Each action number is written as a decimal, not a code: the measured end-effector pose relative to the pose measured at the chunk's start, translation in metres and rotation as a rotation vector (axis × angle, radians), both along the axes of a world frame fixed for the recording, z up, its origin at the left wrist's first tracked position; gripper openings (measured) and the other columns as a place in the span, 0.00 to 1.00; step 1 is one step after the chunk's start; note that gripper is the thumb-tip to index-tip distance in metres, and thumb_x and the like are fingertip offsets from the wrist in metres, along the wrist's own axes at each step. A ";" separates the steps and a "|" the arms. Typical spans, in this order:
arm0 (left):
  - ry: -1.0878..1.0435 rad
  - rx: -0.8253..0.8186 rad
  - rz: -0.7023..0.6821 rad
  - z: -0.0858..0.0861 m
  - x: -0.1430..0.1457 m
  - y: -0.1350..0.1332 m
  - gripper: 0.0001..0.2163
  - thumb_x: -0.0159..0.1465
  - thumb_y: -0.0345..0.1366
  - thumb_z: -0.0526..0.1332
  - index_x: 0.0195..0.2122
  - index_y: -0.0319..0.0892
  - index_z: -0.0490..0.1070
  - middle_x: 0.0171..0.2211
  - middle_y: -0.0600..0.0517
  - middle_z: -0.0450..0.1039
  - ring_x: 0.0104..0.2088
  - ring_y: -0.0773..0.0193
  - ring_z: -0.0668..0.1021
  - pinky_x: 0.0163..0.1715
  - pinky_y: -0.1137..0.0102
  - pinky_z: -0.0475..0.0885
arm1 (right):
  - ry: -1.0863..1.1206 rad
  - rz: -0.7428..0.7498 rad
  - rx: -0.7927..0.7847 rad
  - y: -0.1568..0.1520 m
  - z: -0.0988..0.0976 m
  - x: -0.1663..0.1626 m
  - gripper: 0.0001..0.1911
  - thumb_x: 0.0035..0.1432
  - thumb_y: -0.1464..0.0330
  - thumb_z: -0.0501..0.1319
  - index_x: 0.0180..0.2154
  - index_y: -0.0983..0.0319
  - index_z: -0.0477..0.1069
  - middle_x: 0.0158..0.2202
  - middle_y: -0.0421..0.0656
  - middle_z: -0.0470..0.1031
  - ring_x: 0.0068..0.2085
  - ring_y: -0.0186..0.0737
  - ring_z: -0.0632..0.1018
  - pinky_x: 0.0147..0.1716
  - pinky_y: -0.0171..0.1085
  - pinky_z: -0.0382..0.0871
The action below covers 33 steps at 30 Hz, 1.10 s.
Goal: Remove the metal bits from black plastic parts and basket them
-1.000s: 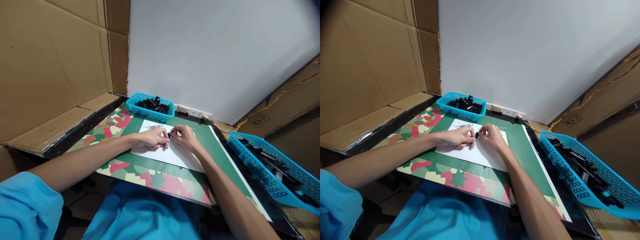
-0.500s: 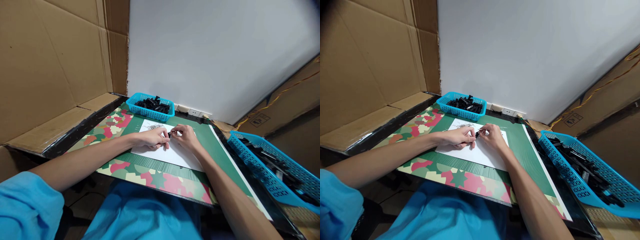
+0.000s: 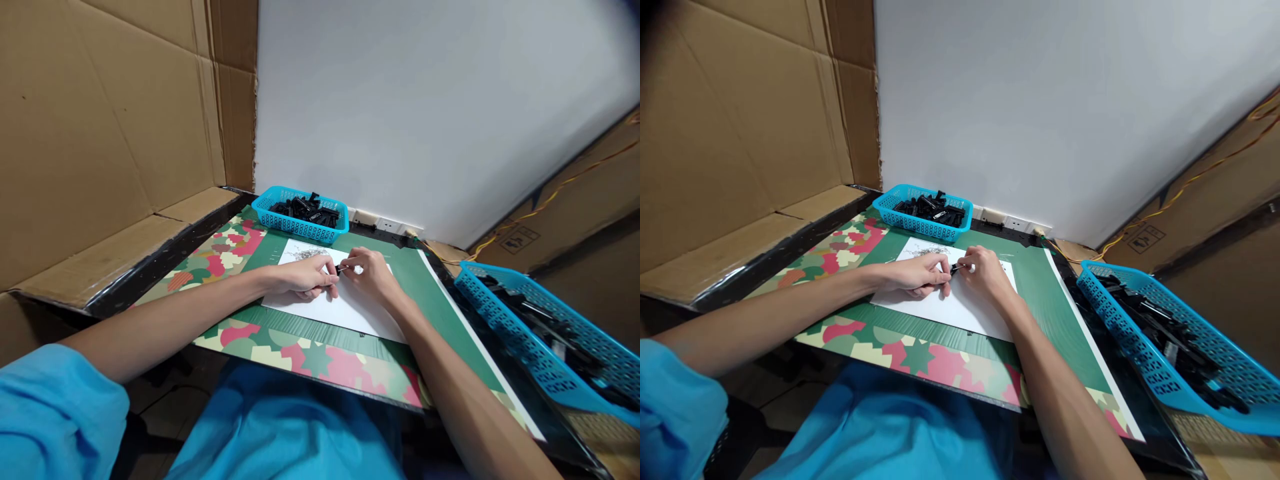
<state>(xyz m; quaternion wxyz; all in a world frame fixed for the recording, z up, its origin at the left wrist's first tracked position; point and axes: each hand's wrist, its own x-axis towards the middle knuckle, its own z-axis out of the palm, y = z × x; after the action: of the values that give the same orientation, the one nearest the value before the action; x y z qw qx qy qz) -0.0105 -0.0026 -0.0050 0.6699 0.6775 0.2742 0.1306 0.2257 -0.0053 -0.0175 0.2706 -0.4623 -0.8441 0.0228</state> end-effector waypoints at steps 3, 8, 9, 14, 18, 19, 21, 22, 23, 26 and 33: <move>0.005 0.006 -0.001 0.001 0.000 0.000 0.08 0.77 0.40 0.57 0.43 0.46 0.57 0.37 0.48 0.80 0.14 0.77 0.57 0.16 0.71 0.46 | -0.065 0.018 0.038 0.000 0.000 0.001 0.13 0.63 0.76 0.61 0.30 0.61 0.83 0.33 0.45 0.76 0.34 0.41 0.74 0.35 0.38 0.63; 0.016 0.012 0.007 0.000 0.001 0.000 0.08 0.77 0.40 0.57 0.43 0.46 0.57 0.36 0.48 0.80 0.15 0.76 0.58 0.16 0.71 0.47 | -0.101 0.023 0.033 -0.005 0.001 0.002 0.14 0.65 0.75 0.60 0.33 0.59 0.83 0.35 0.46 0.75 0.38 0.43 0.74 0.37 0.38 0.63; 0.015 0.011 0.007 0.000 0.001 0.000 0.09 0.76 0.41 0.58 0.43 0.46 0.57 0.36 0.48 0.80 0.15 0.76 0.58 0.16 0.71 0.47 | -0.102 0.020 0.024 -0.005 0.002 0.002 0.13 0.65 0.75 0.60 0.33 0.59 0.83 0.35 0.46 0.76 0.38 0.43 0.74 0.36 0.38 0.63; -0.011 -0.008 -0.014 -0.004 0.000 0.002 0.09 0.76 0.41 0.58 0.44 0.46 0.57 0.37 0.48 0.80 0.15 0.76 0.57 0.17 0.70 0.45 | -0.084 0.010 0.005 -0.004 0.002 0.001 0.13 0.64 0.74 0.61 0.33 0.59 0.84 0.34 0.46 0.76 0.36 0.43 0.74 0.35 0.39 0.62; -0.022 -0.015 -0.025 -0.006 -0.001 0.003 0.10 0.75 0.42 0.59 0.44 0.46 0.57 0.38 0.47 0.80 0.16 0.76 0.57 0.17 0.70 0.45 | -0.047 0.023 -0.002 -0.003 0.002 0.001 0.13 0.63 0.74 0.61 0.32 0.59 0.84 0.33 0.45 0.76 0.34 0.41 0.74 0.34 0.39 0.62; -0.019 -0.018 -0.024 -0.006 -0.002 0.004 0.10 0.75 0.41 0.59 0.44 0.47 0.57 0.39 0.47 0.80 0.16 0.76 0.57 0.18 0.70 0.45 | -0.038 0.025 -0.002 -0.003 0.001 0.001 0.13 0.63 0.74 0.61 0.31 0.60 0.84 0.33 0.45 0.76 0.33 0.41 0.73 0.34 0.38 0.62; -0.006 -0.023 -0.017 -0.006 -0.002 0.004 0.09 0.75 0.41 0.59 0.45 0.47 0.57 0.39 0.47 0.80 0.16 0.75 0.58 0.18 0.70 0.46 | -0.020 0.026 0.002 -0.003 0.001 0.001 0.13 0.63 0.75 0.61 0.31 0.60 0.84 0.32 0.45 0.75 0.33 0.41 0.73 0.34 0.38 0.62; 0.000 -0.024 -0.013 -0.006 -0.002 0.004 0.09 0.75 0.41 0.59 0.45 0.47 0.57 0.39 0.47 0.80 0.16 0.75 0.58 0.18 0.70 0.46 | -0.017 0.027 0.003 -0.003 0.000 0.000 0.13 0.63 0.75 0.61 0.31 0.60 0.84 0.32 0.44 0.75 0.33 0.40 0.73 0.35 0.38 0.62; 0.005 -0.025 -0.010 -0.006 -0.002 0.004 0.09 0.75 0.41 0.59 0.45 0.47 0.57 0.39 0.47 0.80 0.16 0.75 0.58 0.18 0.70 0.46 | -0.018 0.028 0.005 -0.004 0.000 0.000 0.14 0.63 0.75 0.61 0.31 0.60 0.84 0.32 0.44 0.75 0.33 0.40 0.73 0.35 0.38 0.62; 0.001 -0.017 -0.017 -0.005 -0.001 0.005 0.09 0.76 0.41 0.58 0.45 0.47 0.57 0.39 0.48 0.80 0.16 0.75 0.58 0.17 0.70 0.46 | -0.051 0.031 0.018 -0.004 0.001 -0.003 0.14 0.62 0.75 0.60 0.29 0.61 0.83 0.30 0.44 0.73 0.33 0.41 0.72 0.35 0.39 0.61; 0.004 0.006 -0.026 -0.004 -0.002 0.002 0.09 0.77 0.41 0.57 0.43 0.47 0.56 0.37 0.48 0.80 0.15 0.76 0.58 0.17 0.71 0.46 | -0.119 0.039 -0.020 -0.006 0.008 -0.001 0.15 0.60 0.77 0.60 0.25 0.60 0.79 0.29 0.44 0.74 0.32 0.40 0.71 0.35 0.39 0.60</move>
<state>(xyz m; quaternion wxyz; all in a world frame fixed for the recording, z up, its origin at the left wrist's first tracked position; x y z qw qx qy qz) -0.0121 -0.0002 -0.0086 0.6690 0.6832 0.2664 0.1213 0.2243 -0.0118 -0.0097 0.2148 -0.4487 -0.8674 0.0088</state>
